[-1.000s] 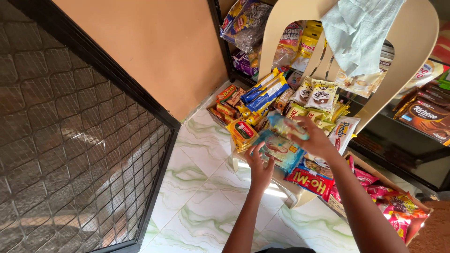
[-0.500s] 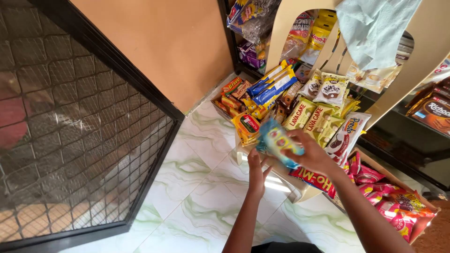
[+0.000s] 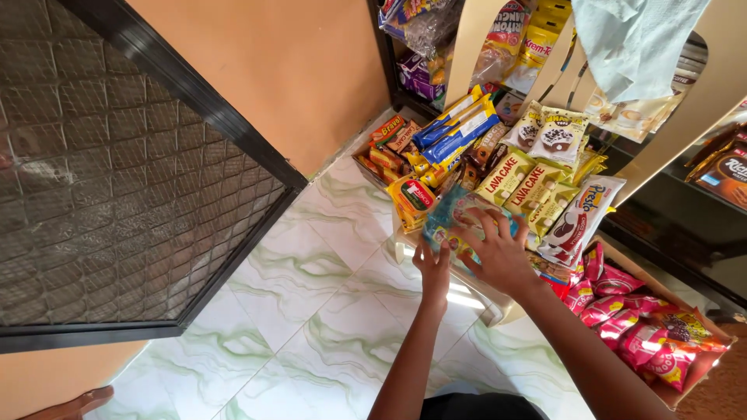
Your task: Organize and sort various packaged snacks, noodles, and drinks onto a chair and shelves in a small retail or storage area.
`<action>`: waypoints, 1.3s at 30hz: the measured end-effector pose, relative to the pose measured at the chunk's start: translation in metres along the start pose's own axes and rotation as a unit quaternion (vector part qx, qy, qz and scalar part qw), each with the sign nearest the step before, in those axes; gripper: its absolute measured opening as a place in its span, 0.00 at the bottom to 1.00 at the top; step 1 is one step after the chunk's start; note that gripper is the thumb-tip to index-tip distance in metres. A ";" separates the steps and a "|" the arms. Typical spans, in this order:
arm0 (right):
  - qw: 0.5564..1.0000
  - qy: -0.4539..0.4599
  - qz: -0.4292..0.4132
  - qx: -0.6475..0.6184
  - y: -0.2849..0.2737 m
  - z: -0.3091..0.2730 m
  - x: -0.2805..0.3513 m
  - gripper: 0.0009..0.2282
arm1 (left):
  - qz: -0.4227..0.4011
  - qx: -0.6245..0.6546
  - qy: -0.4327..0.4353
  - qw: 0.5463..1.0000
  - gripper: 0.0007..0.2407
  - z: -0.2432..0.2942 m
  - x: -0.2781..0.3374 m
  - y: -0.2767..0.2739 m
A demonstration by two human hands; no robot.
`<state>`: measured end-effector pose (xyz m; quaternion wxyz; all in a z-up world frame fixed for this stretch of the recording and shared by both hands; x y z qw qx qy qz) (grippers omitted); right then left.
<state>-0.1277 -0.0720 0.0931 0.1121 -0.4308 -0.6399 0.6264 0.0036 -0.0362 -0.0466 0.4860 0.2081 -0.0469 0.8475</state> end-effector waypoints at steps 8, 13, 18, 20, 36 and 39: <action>0.999 0.004 -0.032 -0.025 -0.018 -0.003 -0.002 0.24 | 0.013 -0.040 -0.003 0.999 0.35 -0.006 -0.005 -0.007; 0.998 0.023 -0.007 -0.053 -0.026 0.010 0.001 0.25 | 0.026 0.046 -0.006 0.999 0.38 0.001 0.010 -0.015; 0.996 0.053 -0.013 -0.070 -0.027 0.018 0.002 0.23 | -0.036 0.033 0.060 0.997 0.43 0.001 0.008 -0.008; 0.996 0.051 -0.014 -0.065 -0.025 0.019 0.003 0.23 | -0.035 0.028 0.096 0.994 0.42 -0.007 -0.005 -0.006; 0.996 0.036 -0.005 -0.079 -0.027 0.016 0.009 0.23 | -0.045 -0.070 0.063 0.995 0.46 0.026 0.016 -0.014; 0.998 -0.023 0.012 -0.055 -0.029 0.001 0.010 0.22 | -0.035 -0.041 0.130 0.990 0.44 -0.007 -0.007 -0.010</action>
Point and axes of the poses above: each hand's wrist, its own x-axis away from the middle knuckle, its own y-axis out of the palm, z = x × y, the point moved 4 cm from there along -x, towards the middle knuckle, and after that the axes turned 4 degrees about -x, right-handed, at the moved point
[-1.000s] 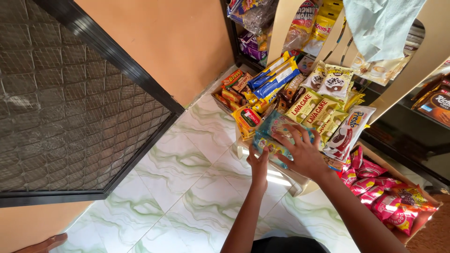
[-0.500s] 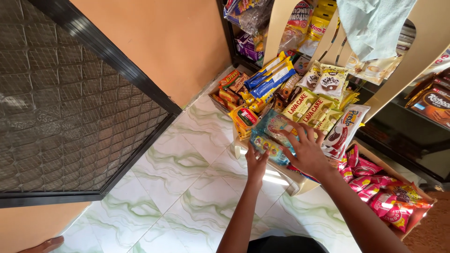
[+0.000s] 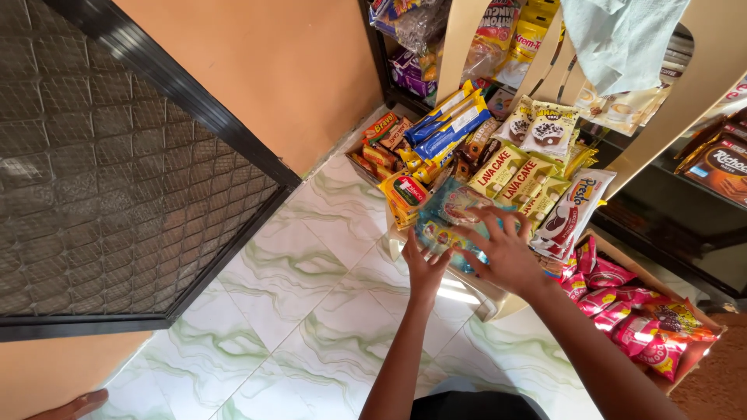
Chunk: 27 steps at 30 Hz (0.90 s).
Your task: Organize and sort various packaged snacks, noodles, and drinks onto a chair and shelves in a small retail or storage area.
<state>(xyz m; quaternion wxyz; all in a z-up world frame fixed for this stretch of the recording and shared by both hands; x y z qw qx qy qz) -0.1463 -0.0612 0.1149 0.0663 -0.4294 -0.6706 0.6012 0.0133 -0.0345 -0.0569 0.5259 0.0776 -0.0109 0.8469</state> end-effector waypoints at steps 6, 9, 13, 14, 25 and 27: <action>0.995 -0.023 -0.057 0.081 0.031 0.002 0.008 0.17 | -0.002 -0.040 0.062 0.997 0.43 0.001 -0.011 0.007; 0.996 -0.023 -0.049 0.070 0.028 0.004 0.009 0.18 | -0.005 -0.035 0.047 0.998 0.44 -0.004 -0.012 0.010; 0.995 -0.026 -0.059 0.074 0.027 0.003 0.010 0.19 | -0.013 -0.025 0.100 0.995 0.44 -0.017 -0.010 0.004; 0.995 -0.032 -0.048 0.077 0.024 0.001 0.009 0.22 | 0.000 -0.140 0.085 0.986 0.44 -0.010 -0.008 0.002; 0.996 -0.031 -0.012 0.088 0.023 0.003 0.016 0.27 | -0.005 0.015 0.012 1.000 0.45 0.018 0.003 -0.001; 0.997 -0.029 -0.001 0.072 0.023 0.003 0.017 0.28 | 0.007 0.032 -0.002 0.999 0.44 0.027 0.005 -0.003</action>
Point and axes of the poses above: each hand's wrist, its own x-axis away from the middle knuckle, its own y-axis out of the palm, z = x × y, the point moved 4 cm from there along -x, towards the middle knuckle, and after that the axes turned 4 degrees about -x, right-handed, at the moved point
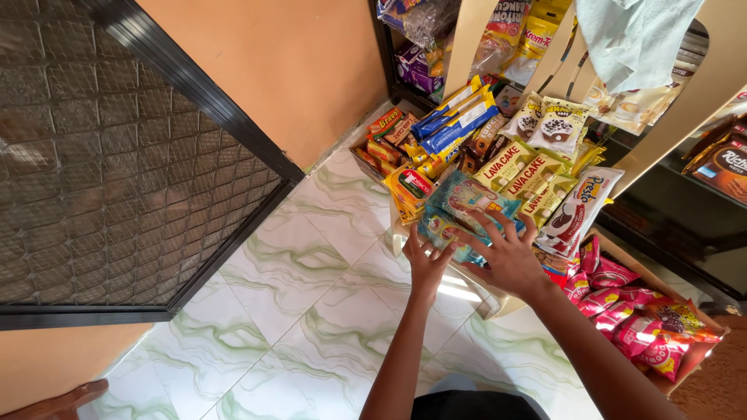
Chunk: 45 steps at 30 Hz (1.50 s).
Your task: Organize and sort various packaged snacks, noodles, and drinks onto a chair and shelves in a small retail or storage area.
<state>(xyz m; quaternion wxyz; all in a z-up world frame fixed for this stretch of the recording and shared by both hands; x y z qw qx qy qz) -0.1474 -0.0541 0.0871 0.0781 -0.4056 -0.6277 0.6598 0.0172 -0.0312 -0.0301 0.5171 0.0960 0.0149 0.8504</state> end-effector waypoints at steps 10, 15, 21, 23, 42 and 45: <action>0.999 0.027 0.024 -0.026 -0.011 -0.002 -0.005 0.25 | 0.066 -0.327 0.210 0.919 0.35 0.057 0.027 0.018; 0.986 0.103 0.103 -0.078 -0.039 0.018 0.003 0.27 | -0.078 -0.364 0.324 0.869 0.27 0.119 0.046 0.090; 0.963 0.196 0.184 0.002 -0.133 0.093 0.039 0.28 | -0.183 -0.297 0.491 0.798 0.24 0.155 0.060 0.223; 0.951 0.232 0.200 0.039 -0.169 0.128 0.061 0.28 | -0.213 -0.279 0.523 0.777 0.24 0.169 0.074 0.278; 0.887 0.400 0.073 0.218 -0.248 0.398 0.256 0.34 | -0.312 -0.520 0.507 0.613 0.22 0.161 0.098 0.664; 0.886 0.420 0.067 0.184 -0.255 0.392 0.253 0.34 | -0.368 -0.601 0.373 0.603 0.25 0.182 0.106 0.654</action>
Point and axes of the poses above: each hand's wrist, its own x-axis away from the middle knuckle, its own y-axis out of the palm, z = x × y, the point moved 4 cm from there along -x, towards the middle knuckle, and after that the axes turned 4 degrees about -x, right-handed, at the moved point
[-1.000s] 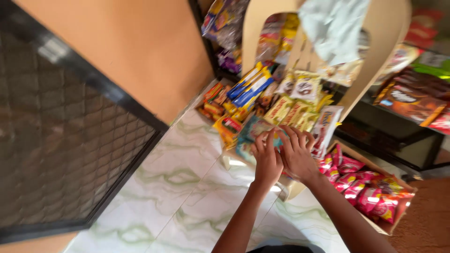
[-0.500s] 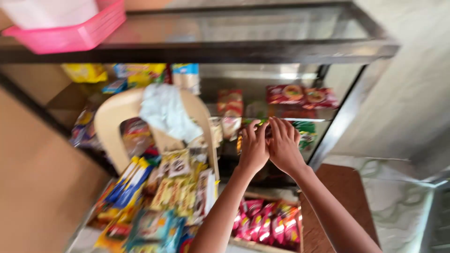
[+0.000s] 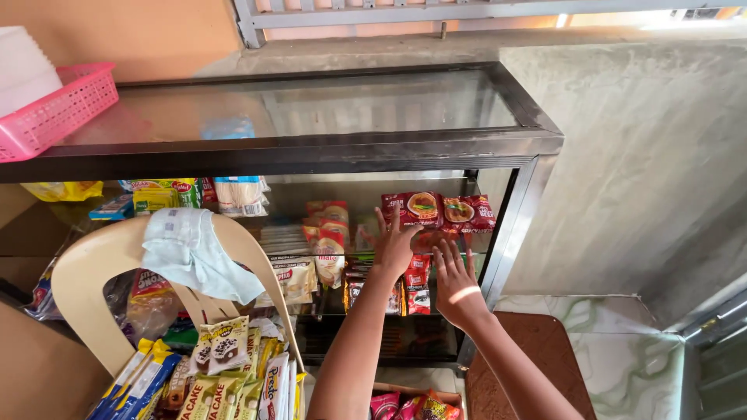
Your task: Organize and sort various packaged snacks, noodles, and drinks onto a chair and shelves in a small retail or storage area.
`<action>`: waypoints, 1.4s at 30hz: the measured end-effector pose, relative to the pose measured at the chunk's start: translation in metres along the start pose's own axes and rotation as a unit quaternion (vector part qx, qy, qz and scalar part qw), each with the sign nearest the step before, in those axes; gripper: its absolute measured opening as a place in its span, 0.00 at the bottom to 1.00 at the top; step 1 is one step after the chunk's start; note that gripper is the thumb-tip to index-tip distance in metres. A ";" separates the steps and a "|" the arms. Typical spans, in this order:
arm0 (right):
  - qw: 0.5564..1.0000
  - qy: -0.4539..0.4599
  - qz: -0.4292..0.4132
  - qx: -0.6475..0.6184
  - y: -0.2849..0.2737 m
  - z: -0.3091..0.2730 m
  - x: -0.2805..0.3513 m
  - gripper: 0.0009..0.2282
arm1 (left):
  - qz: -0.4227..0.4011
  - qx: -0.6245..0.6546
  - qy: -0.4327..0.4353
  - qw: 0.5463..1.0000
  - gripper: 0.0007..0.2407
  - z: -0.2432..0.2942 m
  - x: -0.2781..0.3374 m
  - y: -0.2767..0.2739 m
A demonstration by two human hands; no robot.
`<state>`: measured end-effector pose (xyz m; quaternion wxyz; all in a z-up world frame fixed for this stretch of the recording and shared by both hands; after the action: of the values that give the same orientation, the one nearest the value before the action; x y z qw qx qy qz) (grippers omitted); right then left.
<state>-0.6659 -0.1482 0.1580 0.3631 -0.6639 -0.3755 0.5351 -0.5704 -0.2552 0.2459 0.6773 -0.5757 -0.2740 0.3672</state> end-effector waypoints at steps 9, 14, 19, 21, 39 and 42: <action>0.905 0.037 0.131 -0.402 0.005 0.017 0.003 0.26 | 0.274 0.079 0.157 0.945 0.12 -0.059 -0.026 0.071; 0.423 0.241 0.041 -0.873 0.009 -0.028 0.006 0.22 | 0.310 0.205 0.154 0.915 0.17 -0.076 0.097 0.003; 0.325 0.296 -0.085 -0.894 0.005 -0.119 0.031 0.25 | 0.320 0.193 0.136 0.917 0.20 -0.130 0.200 0.012; 0.416 0.253 -0.110 -0.867 0.043 -0.141 0.042 0.18 | 0.294 0.225 0.110 0.922 0.18 -0.163 0.234 0.024; 0.746 0.165 -0.356 -0.538 0.154 -0.302 0.176 0.19 | 0.098 0.366 -0.081 0.922 0.16 -0.263 0.522 0.136; 0.748 0.162 -0.367 -0.528 0.144 -0.313 0.178 0.18 | 0.146 0.281 -0.004 0.948 0.25 -0.253 0.518 0.123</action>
<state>-0.3161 -0.0804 0.0041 0.1781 -0.6377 -0.7484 -0.0387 -0.0914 0.0279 0.0509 0.7494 -0.3942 -0.0751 0.5266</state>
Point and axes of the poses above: each hand's wrist, its own x-axis away from the middle knuckle, its own y-axis out of the palm, z = x × y, the point moved 4 cm from there along -x, towards the middle knuckle, and after that the axes turned 4 degrees about -x, right-handed, at the moved point
